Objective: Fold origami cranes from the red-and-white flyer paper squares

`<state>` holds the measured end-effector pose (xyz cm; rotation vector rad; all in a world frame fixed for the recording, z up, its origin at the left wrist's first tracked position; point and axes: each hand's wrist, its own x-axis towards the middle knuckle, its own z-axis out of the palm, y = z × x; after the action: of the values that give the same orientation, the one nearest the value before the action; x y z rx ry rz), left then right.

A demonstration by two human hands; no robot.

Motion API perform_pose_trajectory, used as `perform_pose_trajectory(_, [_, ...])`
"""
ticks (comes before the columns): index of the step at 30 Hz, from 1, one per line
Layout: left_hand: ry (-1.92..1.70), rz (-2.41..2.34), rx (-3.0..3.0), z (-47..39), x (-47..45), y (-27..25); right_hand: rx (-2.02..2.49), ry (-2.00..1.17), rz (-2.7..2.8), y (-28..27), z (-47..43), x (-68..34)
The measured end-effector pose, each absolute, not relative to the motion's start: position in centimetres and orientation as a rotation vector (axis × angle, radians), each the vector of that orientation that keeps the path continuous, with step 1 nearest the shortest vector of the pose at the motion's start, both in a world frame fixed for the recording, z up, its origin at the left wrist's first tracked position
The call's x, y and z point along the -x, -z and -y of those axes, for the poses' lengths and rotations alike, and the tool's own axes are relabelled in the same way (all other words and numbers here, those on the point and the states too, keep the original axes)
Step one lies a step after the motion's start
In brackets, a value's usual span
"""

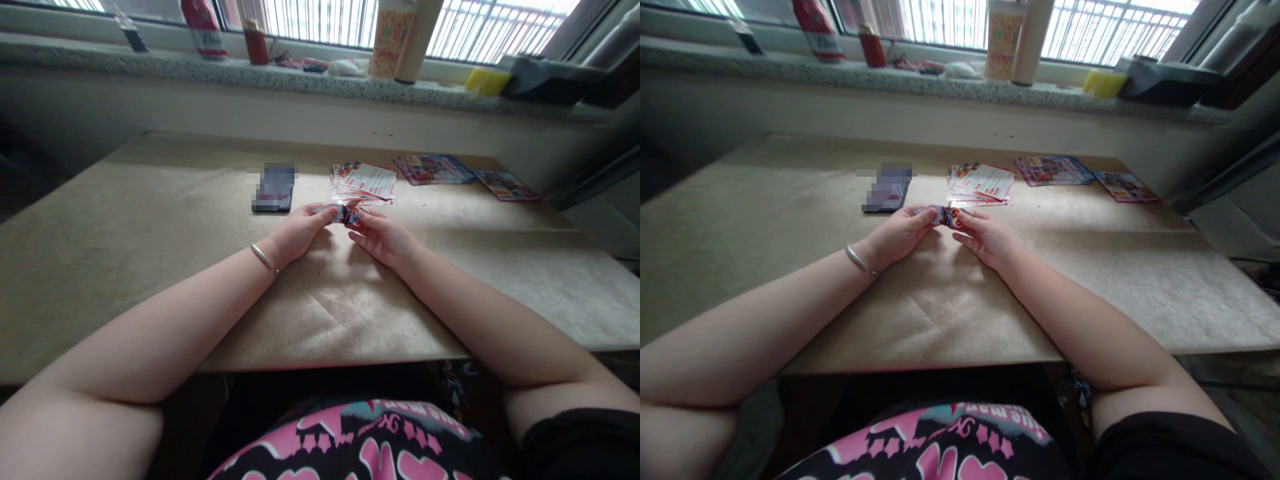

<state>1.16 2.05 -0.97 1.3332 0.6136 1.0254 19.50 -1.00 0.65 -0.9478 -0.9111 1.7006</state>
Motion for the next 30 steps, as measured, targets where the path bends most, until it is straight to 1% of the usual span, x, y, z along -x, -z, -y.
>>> perform_pose_trajectory(5, [-1.043,-0.616,-1.320,-2.27,-1.05,1.31,0.930,-1.716,0.912,-0.38,0.84,-19.53])
perform_pose_trajectory(10, [-1.094,-0.693,-1.285,-2.48,-1.01,1.75,0.991,-1.651,1.020,-0.09,0.47,-19.61])
perform_pose_trajectory(17, [-1.084,-0.753,-1.327,-2.37,-1.10,1.55,1.012,-1.619,1.005,-0.18,0.40,-19.64])
perform_pose_trajectory(26, [-1.078,-0.725,-1.358,-2.31,-1.22,1.42,0.955,-1.714,0.861,-0.67,0.63,-19.55])
perform_pose_trajectory(30, [-1.077,-0.727,-1.362,-2.22,-1.24,1.32,0.965,-1.687,0.931,-0.74,0.66,-19.52])
